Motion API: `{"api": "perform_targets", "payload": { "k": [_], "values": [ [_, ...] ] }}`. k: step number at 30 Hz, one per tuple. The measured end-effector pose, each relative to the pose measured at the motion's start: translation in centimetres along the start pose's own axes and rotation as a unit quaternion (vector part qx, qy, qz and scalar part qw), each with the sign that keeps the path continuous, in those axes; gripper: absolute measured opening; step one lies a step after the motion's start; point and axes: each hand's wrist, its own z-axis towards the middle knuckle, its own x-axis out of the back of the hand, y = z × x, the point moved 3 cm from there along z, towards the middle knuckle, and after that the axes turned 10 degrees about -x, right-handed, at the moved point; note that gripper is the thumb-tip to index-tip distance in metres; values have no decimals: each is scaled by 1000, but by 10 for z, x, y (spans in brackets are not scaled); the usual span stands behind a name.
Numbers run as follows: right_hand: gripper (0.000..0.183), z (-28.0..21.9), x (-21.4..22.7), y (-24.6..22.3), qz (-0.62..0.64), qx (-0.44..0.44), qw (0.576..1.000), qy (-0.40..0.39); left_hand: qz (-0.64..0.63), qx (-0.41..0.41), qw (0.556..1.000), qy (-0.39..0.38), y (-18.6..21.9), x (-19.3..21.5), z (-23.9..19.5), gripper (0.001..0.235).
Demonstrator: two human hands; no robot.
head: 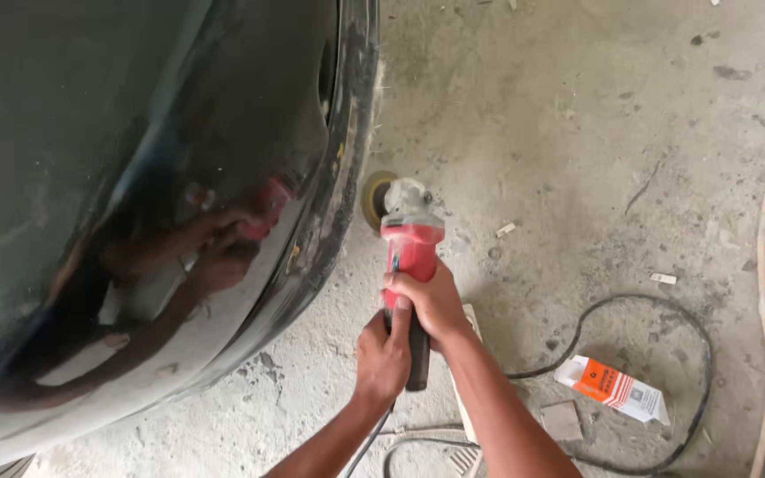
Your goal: The person uses a red angle grinder with a sanding disc to sand the lower edge of a black car bumper. The person moves the tool along the bumper's curve, generating dust as they work.
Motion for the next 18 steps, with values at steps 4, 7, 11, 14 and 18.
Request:
{"api": "perform_targets", "payload": {
  "k": [4, 7, 11, 14, 18],
  "values": [
    [36, 2, -8, -27, -2, 20, 1000, -16, 3, -16, 1000, 2, 14, 3, 14, 65],
    [35, 0, -15, -34, -1, 17, 999, -32, 3, -24, 999, 25, 16, 5, 17, 67],
    [34, -7, -14, -34, 7, 7, 999, -34, -1, -21, 999, 31, 19, 7, 10, 67],
    [34, -21, -16, -38, 13, -1, 999, -38, 3, -18, 999, 34, 17, 7, 4, 67],
    [10, -23, -10, -36, 50, -35, 991, -123, 33, 2, 998, 48, 14, 2, -6, 61]
  ]
}}
